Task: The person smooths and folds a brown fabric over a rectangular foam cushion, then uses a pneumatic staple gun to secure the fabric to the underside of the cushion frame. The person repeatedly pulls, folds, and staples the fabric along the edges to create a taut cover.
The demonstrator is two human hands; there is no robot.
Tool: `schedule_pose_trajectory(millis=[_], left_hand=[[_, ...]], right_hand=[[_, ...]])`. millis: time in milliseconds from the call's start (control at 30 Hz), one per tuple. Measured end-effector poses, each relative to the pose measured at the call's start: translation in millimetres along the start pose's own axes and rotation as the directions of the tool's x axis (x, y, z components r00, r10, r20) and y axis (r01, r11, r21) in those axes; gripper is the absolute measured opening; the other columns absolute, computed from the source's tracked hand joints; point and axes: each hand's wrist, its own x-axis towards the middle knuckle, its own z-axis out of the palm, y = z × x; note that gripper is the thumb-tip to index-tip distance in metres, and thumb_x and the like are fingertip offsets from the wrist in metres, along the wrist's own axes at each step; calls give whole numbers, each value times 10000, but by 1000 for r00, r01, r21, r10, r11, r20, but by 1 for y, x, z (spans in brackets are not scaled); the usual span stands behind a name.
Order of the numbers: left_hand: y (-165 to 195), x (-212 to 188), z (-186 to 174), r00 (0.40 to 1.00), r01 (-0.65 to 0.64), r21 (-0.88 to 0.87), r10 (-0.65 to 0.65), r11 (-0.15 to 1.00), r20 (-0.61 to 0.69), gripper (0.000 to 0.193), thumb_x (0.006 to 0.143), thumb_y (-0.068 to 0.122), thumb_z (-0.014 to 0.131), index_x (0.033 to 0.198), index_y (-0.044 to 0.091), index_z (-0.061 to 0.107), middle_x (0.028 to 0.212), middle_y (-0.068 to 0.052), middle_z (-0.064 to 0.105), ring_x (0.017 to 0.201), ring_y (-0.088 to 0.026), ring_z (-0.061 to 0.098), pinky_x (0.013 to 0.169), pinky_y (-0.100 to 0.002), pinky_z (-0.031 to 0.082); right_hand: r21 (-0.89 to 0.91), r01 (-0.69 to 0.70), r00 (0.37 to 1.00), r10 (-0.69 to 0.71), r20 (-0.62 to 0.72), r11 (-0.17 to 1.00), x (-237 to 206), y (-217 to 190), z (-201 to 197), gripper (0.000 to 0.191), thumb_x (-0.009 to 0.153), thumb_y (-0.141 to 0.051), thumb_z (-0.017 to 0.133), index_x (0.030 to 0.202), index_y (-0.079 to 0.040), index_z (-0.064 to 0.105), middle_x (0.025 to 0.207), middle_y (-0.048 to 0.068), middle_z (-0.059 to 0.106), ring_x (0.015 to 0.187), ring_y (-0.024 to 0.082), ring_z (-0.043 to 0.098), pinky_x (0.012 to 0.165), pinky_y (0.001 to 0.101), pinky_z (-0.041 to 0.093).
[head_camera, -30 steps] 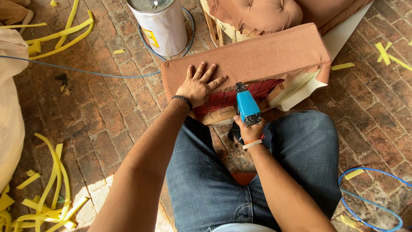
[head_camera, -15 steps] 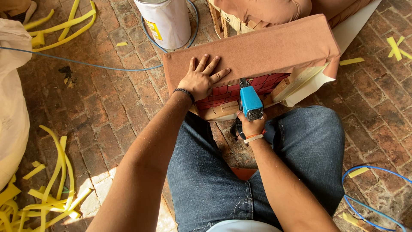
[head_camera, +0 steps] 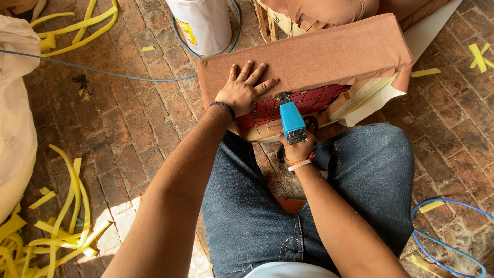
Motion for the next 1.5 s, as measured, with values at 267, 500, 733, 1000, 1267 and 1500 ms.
schedule_pose_trajectory(millis=[267, 500, 733, 1000, 1267, 1500], left_hand=[[1, 0, -4, 998, 30, -11, -30, 999, 49, 857, 977, 172, 590, 1611, 480, 104, 1727, -16, 0, 1575, -322, 18, 1244, -623, 46], [1, 0, 0, 999, 28, -40, -26, 999, 40, 820, 979, 216, 603, 1613, 446, 136, 1721, -16, 16, 1576, -318, 24, 1252, -613, 39], [-23, -48, -19, 984, 116, -107, -99, 988, 148, 1024, 847, 469, 773, 1613, 410, 95, 1712, 1, 7, 1581, -253, 30, 1274, -599, 36], [-52, -81, 0, 985, 166, -254, -170, 953, 5, 894, 927, 578, 675, 1641, 441, 154, 1729, -76, -10, 1583, -340, 15, 1248, -596, 155], [-62, -75, 10, 987, 162, -298, -157, 941, 43, 883, 920, 625, 631, 1625, 410, 146, 1718, -95, -30, 1574, -365, -20, 1254, -565, 185], [-60, -75, 5, 976, 216, -279, -198, 936, 92, 895, 913, 621, 650, 1622, 437, 135, 1706, -109, -83, 1573, -371, -58, 1235, -609, 190]], right_hand=[[-104, 148, 986, -139, 87, 983, -3, -11, 11, 249, 760, -127, 860, 937, -46, 704, 815, 64, 750, 736, 193, 745, 722, 343, 594], [-237, 233, 968, -200, 154, 943, -9, -17, 27, 229, 827, -175, 842, 987, -74, 714, 842, 73, 762, 762, 212, 765, 713, 349, 618], [-230, 276, 958, -249, 140, 933, -18, -19, 41, 300, 831, -175, 813, 1086, -64, 702, 868, 101, 758, 768, 255, 764, 699, 371, 620], [-253, 322, 936, -268, 227, 912, -26, -26, 62, 361, 800, -155, 798, 1139, -64, 710, 851, 135, 749, 765, 306, 753, 674, 390, 605], [-340, 292, 950, -231, 210, 894, -38, -36, 79, 335, 808, -178, 815, 1104, -69, 704, 815, 125, 750, 723, 313, 743, 648, 400, 605], [-344, 299, 945, -226, 236, 890, -39, -36, 86, 278, 829, -168, 796, 1053, -52, 681, 804, 94, 752, 714, 254, 750, 646, 371, 618]])
